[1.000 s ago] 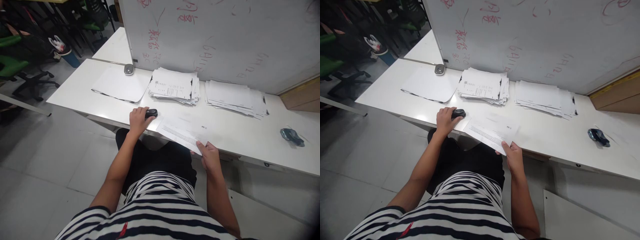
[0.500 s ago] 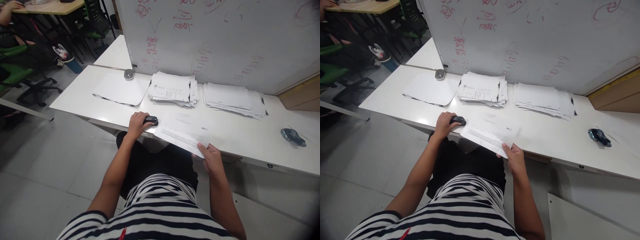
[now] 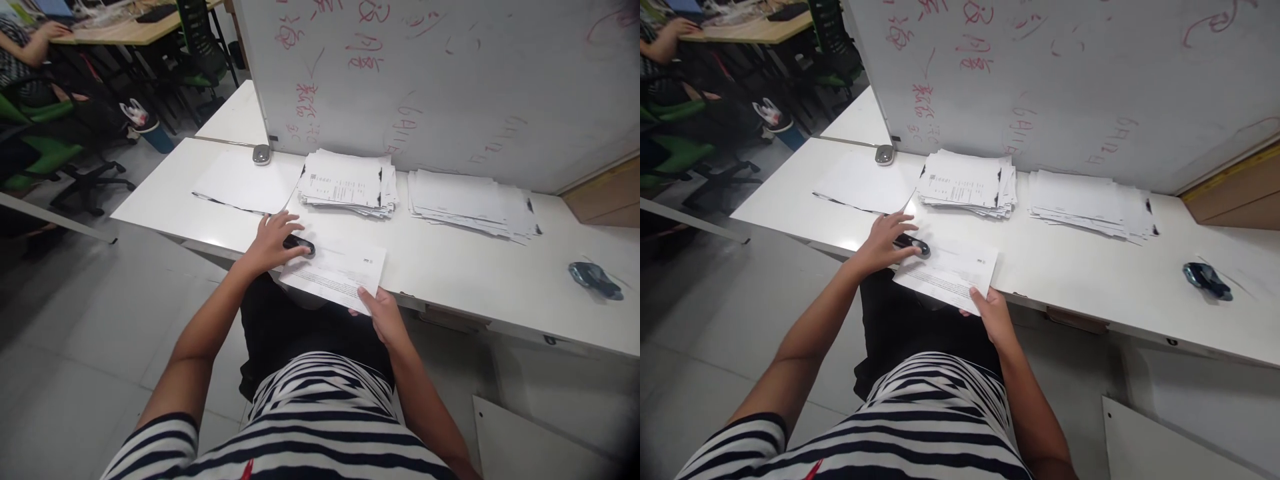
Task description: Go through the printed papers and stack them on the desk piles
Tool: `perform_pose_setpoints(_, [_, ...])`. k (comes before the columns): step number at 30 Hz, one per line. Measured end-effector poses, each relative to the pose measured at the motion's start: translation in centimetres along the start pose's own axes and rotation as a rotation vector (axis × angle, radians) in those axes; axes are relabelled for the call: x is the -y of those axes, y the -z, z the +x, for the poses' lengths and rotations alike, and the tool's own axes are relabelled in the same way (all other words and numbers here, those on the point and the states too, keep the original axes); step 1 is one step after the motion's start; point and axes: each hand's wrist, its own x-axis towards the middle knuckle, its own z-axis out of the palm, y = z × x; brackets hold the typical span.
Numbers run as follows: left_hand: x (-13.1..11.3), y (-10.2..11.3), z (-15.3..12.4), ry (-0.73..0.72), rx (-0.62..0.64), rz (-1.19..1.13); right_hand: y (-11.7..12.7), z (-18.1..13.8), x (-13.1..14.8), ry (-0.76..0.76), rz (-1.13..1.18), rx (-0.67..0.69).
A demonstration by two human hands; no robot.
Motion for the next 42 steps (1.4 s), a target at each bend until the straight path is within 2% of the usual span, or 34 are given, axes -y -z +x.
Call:
perform_pose_setpoints(3, [-1.9, 1.7, 2.0, -0.035, -0.144, -0.025, 0.1, -0.5, -0.2, -0.009, 0.027, 0.008])
perform_pose_setpoints(5, [-2.7, 1.1, 3.7, -0.052, -0.17, -0.074, 0.0, -0.8, -0.3, -0.012, 0.044, 0.019])
perform_pose_setpoints(7, [-2.9, -0.8, 5.1, -0.02, -0.179, -0.08, 0.0, -0.9, -0.5, -0.016, 0.041, 0.019])
perform_pose_setpoints(11, [-2.4, -5.6, 6.4, 0.109, -0.171, 0.074, 0.1, -0.8, -1.0, -0.029, 0.009, 0.012])
perform_pose_setpoints(13, [-2.1, -6.7, 6.5, 0.101, -0.139, 0.122, 0.2, -0.6, -1.0, -0.031, 0.002, 0.018])
perform_pose_setpoints(16, [-1.9, -6.2, 6.6, 0.078, -0.118, 0.053, 0.1, -0.6, -0.8, -0.027, -0.006, 0.012])
perform_pose_setpoints(18, [-1.8, -5.0, 6.4, 0.068, -0.161, -0.124, 0.0, -0.7, -0.6, -0.023, -0.007, 0.008])
perform_pose_setpoints(21, [-1.1, -3.2, 5.3, 0.11, -0.367, -0.432, -0.1, -0.8, -0.8, -0.018, 0.008, 0.031])
perform_pose_setpoints(23, [-0.1, -2.8, 4.2, 0.171, -0.498, -0.508, -0.1, -0.6, -1.0, -0.013, -0.007, 0.037])
perform_pose_setpoints(24, [0.5, -2.8, 3.5, 0.196, -0.509, -0.5, 0.0, -0.4, -0.9, -0.006, -0.027, 0.029])
perform_pose_setpoints(26, [1.6, -3.4, 2.5, 0.255, -0.433, -0.472, 0.6, -0.1, -0.2, 0.014, -0.105, 0.001])
perform_pose_setpoints(29, [2.6, -4.7, 1.5, 0.384, -0.31, -0.5, 2.6, -0.2, 2.8, 0.048, -0.324, -0.032])
perform_pose_setpoints(32, [2.7, -5.2, 1.4, 0.455, -0.305, -0.543, 5.4, -1.3, 6.7, 0.113, -0.536, -0.056])
perform_pose_setpoints(35, [2.6, -5.1, 1.5, 0.453, -0.314, -0.578, 7.6, -2.2, 8.9, 0.207, -0.543, -0.186])
perform_pose_setpoints(39, [2.7, -4.8, 1.5, 0.448, -0.302, -0.609, 8.2, -1.3, 7.5, 0.261, -0.277, -0.384])
perform_pose_setpoints(42, [3.0, -4.7, 1.5, 0.429, -0.282, -0.658, 7.6, -0.5, 5.8, 0.201, -0.201, -0.388])
